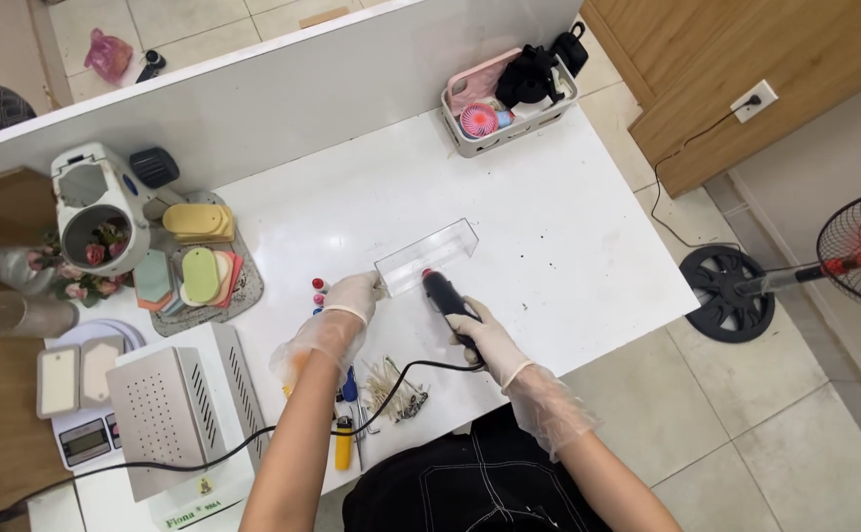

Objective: The recorder cleans and prepares a transparent plastic container using wipes and a heat gun.

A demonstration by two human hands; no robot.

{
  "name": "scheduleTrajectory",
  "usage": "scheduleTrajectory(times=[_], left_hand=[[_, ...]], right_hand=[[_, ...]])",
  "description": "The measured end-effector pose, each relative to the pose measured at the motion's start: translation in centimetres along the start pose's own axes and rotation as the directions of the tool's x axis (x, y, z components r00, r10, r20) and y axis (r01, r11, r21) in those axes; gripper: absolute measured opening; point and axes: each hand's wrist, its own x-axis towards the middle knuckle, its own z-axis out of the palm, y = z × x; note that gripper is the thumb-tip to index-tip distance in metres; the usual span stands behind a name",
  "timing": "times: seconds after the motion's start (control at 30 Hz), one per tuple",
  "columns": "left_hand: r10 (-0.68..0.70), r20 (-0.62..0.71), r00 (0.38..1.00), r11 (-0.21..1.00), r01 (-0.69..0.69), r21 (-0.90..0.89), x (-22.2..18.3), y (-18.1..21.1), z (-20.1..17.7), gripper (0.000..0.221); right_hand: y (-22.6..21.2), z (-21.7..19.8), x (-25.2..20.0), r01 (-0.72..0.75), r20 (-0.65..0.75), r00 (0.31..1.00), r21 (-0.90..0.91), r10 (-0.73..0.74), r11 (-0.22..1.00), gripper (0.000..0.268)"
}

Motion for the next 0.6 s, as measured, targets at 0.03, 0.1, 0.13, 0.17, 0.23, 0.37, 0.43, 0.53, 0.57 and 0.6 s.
scheduleTrajectory(times=[0.03,0.1,0.13,0.17,0.23,0.37,0.43,0.53,0.57,0.6], left_hand=[[0.019,-0.001,1.0,0.999,-0.019,0.032,0.2,0.1,0.2,0.019],[0.034,-0.005,0.999,0.999,-0.034,0.04,0.5,0.4,0.0,0.019],[0.05,-0.002,0.999,0.997,-0.05,0.057,0.5,0.4,0.0,0.02],[0.046,-0.008,0.999,0.998,-0.046,0.051,0.9,0.1,0.5,0.02],[-0.007,-0.015,1.0,1.0,0.008,0.025,1.6,-0.5,1.4,0.017],[0.057,-0.03,0.998,0.995,-0.054,0.08,0.8,0.2,0.6,0.019],[0.022,-0.008,1.0,0.996,-0.021,0.088,1.3,0.1,1.0,0.018],[0.069,-0.042,0.997,0.992,-0.064,0.108,1.8,-0.4,1.8,0.018],[0.066,-0.044,0.997,0.993,-0.062,0.101,1.4,-0.2,1.6,0.018],[0.074,-0.044,0.996,0.994,-0.07,0.09,1.1,0.0,1.4,0.018]], right_hand=[[-0.1,0.1,-0.3,-0.007,0.066,0.998,0.0,0.007,1.0,0.067],[-0.4,0.4,-0.8,-0.014,0.074,0.997,0.001,0.014,1.0,0.067],[-0.4,0.7,-1.1,-0.023,0.08,0.997,0.012,0.022,1.0,0.066],[-0.3,0.4,-0.9,-0.023,0.083,0.996,0.003,0.022,1.0,0.066],[-0.2,0.0,-0.5,-0.053,-0.001,0.999,0.032,0.053,0.998,0.065],[0.1,-0.1,-0.6,-0.049,-0.032,0.998,0.01,0.049,0.999,0.066],[0.2,0.0,-0.8,-0.042,0.037,0.998,-0.006,0.043,0.999,0.067],[0.2,0.2,-1.1,-0.057,0.023,0.998,-0.009,0.057,0.998,0.067],[0.3,0.1,-1.0,-0.058,0.023,0.998,-0.017,0.058,0.998,0.067],[0.5,0.0,-1.0,-0.052,0.023,0.998,0.0,0.052,0.999,0.067]])
